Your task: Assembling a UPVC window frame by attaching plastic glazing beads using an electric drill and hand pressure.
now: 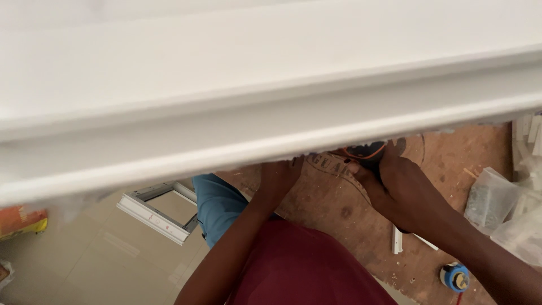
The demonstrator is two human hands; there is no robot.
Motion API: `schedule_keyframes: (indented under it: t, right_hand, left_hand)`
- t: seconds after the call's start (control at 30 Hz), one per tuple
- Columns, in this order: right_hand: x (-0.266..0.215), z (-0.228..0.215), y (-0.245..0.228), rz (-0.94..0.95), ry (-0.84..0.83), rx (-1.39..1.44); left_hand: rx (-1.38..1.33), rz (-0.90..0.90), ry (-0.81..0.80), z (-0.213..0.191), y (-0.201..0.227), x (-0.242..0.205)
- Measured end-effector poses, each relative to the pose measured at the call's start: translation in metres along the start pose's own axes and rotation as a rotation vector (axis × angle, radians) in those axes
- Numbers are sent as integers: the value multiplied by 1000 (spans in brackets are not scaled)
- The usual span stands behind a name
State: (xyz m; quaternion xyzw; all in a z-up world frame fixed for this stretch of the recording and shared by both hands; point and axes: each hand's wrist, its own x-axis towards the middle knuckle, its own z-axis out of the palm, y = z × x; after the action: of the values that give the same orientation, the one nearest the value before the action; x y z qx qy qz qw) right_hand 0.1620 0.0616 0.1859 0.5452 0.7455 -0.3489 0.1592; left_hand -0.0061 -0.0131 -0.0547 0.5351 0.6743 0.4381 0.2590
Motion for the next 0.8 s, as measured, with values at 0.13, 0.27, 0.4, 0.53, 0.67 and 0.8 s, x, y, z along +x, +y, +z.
schedule_keyframes:
  t: [0.13, 0.27, 0.4, 0.53, 0.67, 0.8]
  right_hand:
    - [-2, -1, -5, 4, 10, -41]
    - [-2, -1, -5, -21, 0, -28]
    - [-1, -1, -6, -31, 17, -31]
    - [-2, -2, -7, -39, 28, -23]
    - [-1, 0, -7, -58, 21, -15]
    - [-1, -7, -15, 8, -28, -53]
  left_hand:
    - [42, 63, 44, 5, -8, -1]
    - [152, -82, -77, 6, -11, 0]
    - [69, -254, -162, -6, 8, 6]
    - [-35, -7, 12, -6, 6, 3]
    - [-48, 22, 66, -7, 10, 2]
    - [-126, -24, 50, -11, 16, 3]
